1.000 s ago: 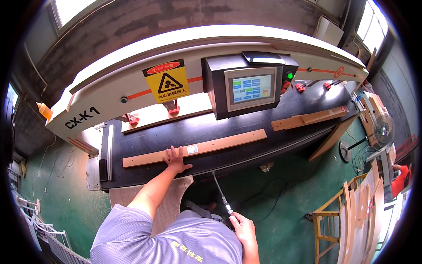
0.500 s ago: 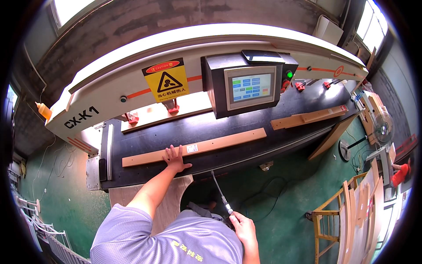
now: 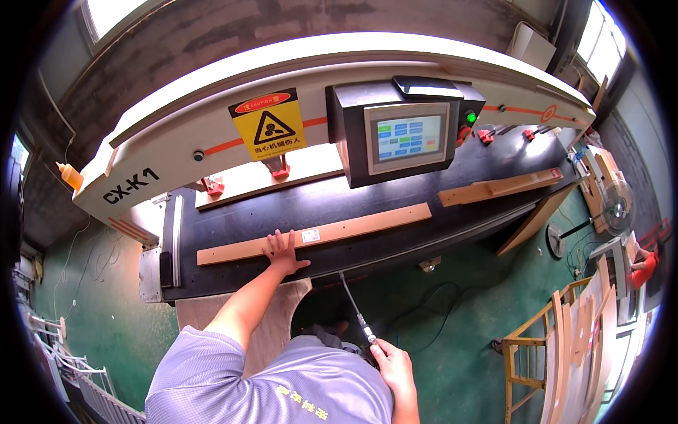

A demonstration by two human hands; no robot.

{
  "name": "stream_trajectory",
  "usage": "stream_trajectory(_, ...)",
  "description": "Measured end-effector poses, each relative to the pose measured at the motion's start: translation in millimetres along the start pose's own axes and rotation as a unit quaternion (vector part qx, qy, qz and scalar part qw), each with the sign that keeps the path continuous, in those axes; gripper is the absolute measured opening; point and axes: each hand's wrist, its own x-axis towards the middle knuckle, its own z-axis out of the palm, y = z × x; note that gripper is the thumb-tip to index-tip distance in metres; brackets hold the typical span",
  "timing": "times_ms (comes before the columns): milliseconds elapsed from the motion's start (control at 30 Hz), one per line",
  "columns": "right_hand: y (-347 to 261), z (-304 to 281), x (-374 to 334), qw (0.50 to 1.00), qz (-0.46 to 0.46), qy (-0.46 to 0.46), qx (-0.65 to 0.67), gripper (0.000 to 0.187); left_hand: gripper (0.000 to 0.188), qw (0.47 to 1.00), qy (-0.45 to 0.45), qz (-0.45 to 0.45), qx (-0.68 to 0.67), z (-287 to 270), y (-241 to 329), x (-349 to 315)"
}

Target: The person positions wooden boards onto a large machine, operates a digital interface on the machine, and cleans the work surfaces with a hand-held air nozzle.

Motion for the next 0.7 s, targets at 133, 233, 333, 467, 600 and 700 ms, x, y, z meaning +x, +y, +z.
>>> stream_trajectory(133, -1.3, -1.1, 1.5, 1.000, -0.007, -0.014, 0.004, 0.037, 0.135, 1.000, 0.011, 0.003, -0.004, 4.1, -2.8, -0.4)
stream_trajectory(233, -5.5, -3.9, 5.1, 0.999, -0.007, -0.033, -0.013, 0.036, 0.135, 1.000, 0.012, 0.005, -0.008, 3.6, -2.2, -0.5)
stream_trajectory(333, -9.0, -4.6, 10.7, 0.999, -0.001, -0.040, -0.017, 0.037, 0.134, 0.999, 0.034, 0.010, -0.013, 8.3, -0.5, 2.9)
stream_trajectory(467, -11.2, -3.3, 22.7, 0.999, 0.010, -0.044, -0.009, 0.036, 0.128, 0.984, 0.130, 0.041, -0.117, 3.9, 10.7, 33.2)
stream_trajectory(600, -11.3, -6.5, 38.3, 0.997, 0.045, -0.055, -0.002, 0.037, 0.116, 0.942, 0.247, 0.163, -0.159, -37.1, 51.1, 100.1)
stream_trajectory(700, 6.4, 2.8, 53.3, 0.994, -0.019, -0.015, 0.111, 0.038, 0.111, 0.955, 0.211, 0.163, -0.127, -84.1, 82.7, 158.5)
